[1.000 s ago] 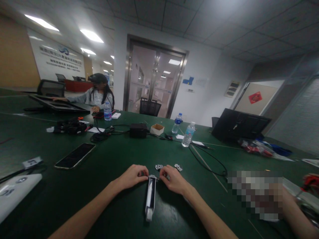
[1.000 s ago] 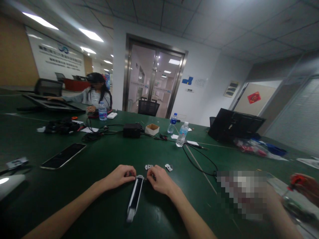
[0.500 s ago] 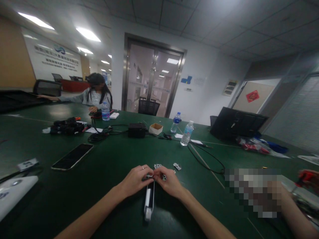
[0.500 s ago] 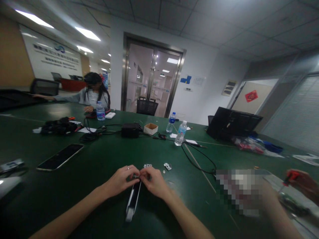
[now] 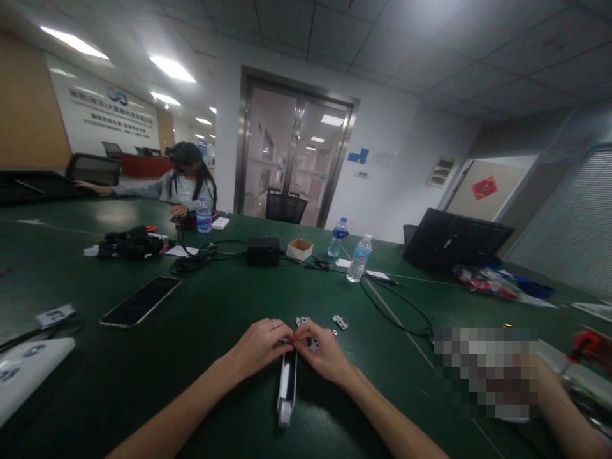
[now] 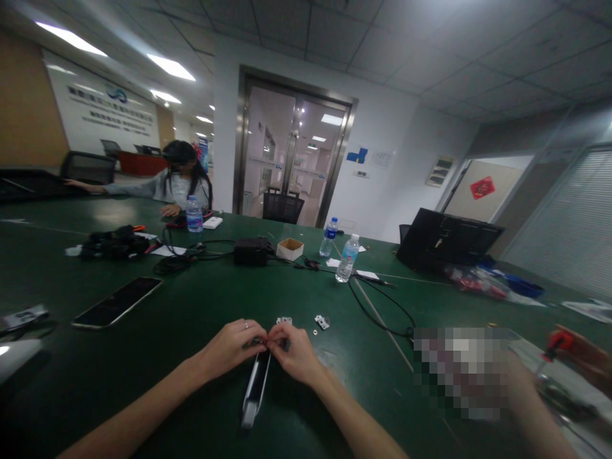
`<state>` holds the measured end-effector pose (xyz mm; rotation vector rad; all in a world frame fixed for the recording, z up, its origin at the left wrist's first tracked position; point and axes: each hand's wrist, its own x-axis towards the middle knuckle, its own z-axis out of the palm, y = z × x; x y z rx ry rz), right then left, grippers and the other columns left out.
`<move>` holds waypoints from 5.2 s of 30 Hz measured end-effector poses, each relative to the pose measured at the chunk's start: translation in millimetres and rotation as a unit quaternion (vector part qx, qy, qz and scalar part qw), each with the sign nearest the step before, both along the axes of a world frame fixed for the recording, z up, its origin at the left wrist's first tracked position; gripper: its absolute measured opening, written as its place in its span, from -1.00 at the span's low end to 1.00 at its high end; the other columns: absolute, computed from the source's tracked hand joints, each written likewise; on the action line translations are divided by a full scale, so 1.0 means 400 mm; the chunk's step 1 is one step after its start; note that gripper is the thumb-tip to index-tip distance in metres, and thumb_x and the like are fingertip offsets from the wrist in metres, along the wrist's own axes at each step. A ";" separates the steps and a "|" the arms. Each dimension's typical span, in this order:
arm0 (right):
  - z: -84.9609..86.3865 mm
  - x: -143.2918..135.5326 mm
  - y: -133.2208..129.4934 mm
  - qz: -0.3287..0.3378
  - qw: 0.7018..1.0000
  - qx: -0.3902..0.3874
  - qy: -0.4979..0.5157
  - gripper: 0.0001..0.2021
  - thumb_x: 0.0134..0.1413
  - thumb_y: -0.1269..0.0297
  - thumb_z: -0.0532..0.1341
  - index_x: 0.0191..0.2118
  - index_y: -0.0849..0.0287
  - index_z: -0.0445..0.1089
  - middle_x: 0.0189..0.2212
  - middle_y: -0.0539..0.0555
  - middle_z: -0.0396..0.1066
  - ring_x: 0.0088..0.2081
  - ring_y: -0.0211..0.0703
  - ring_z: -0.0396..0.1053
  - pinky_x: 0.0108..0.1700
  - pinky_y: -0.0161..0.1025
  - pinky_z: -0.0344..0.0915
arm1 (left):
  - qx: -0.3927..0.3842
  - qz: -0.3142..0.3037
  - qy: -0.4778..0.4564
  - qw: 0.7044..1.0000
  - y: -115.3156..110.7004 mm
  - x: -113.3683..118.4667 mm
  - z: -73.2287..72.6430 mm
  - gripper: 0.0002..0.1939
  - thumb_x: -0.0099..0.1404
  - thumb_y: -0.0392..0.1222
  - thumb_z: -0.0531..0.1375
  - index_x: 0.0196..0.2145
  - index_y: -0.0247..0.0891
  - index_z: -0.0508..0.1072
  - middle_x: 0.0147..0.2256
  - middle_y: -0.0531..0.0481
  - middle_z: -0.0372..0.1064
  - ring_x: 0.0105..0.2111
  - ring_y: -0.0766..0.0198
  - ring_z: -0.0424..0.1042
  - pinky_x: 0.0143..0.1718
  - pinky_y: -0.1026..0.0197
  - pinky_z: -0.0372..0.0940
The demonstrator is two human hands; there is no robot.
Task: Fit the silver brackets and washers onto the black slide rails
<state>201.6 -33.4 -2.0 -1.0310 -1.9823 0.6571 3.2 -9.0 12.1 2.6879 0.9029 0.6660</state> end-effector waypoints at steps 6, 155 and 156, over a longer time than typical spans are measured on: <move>-0.004 -0.001 -0.001 -0.001 1.000 0.004 -0.009 -0.98 0.09 0.36 0.17 -0.32 0.15 0.34 -0.39 -0.01 0.45 -0.33 -0.24 0.44 -0.24 -0.30 0.33 | 0.002 -0.015 0.010 1.000 -0.003 -0.004 0.007 -0.86 0.32 -0.26 0.15 -0.17 -0.23 0.46 -0.18 -0.03 0.46 -0.17 0.22 0.41 -0.12 0.19 0.27; 0.010 -0.011 -0.002 -0.002 0.954 0.225 -0.197 -0.78 0.31 0.31 0.00 -0.14 0.13 0.39 -0.13 0.15 0.35 -0.10 -0.11 0.27 -0.08 -0.15 0.23 | -0.344 0.026 -0.184 0.920 0.024 -0.011 0.001 -0.69 0.22 -0.02 0.15 -0.24 -0.34 0.45 -0.32 -0.04 0.46 -0.31 0.23 0.43 -0.28 0.24 0.29; 0.012 -0.009 -0.001 -0.005 0.954 0.224 -0.199 -0.79 0.30 0.32 0.01 -0.14 0.13 0.38 -0.13 0.15 0.35 -0.10 -0.11 0.27 -0.07 -0.16 0.23 | -0.348 0.026 -0.190 0.918 0.024 -0.012 0.003 -0.69 0.21 -0.03 0.16 -0.24 -0.34 0.45 -0.32 -0.05 0.46 -0.32 0.23 0.43 -0.29 0.24 0.29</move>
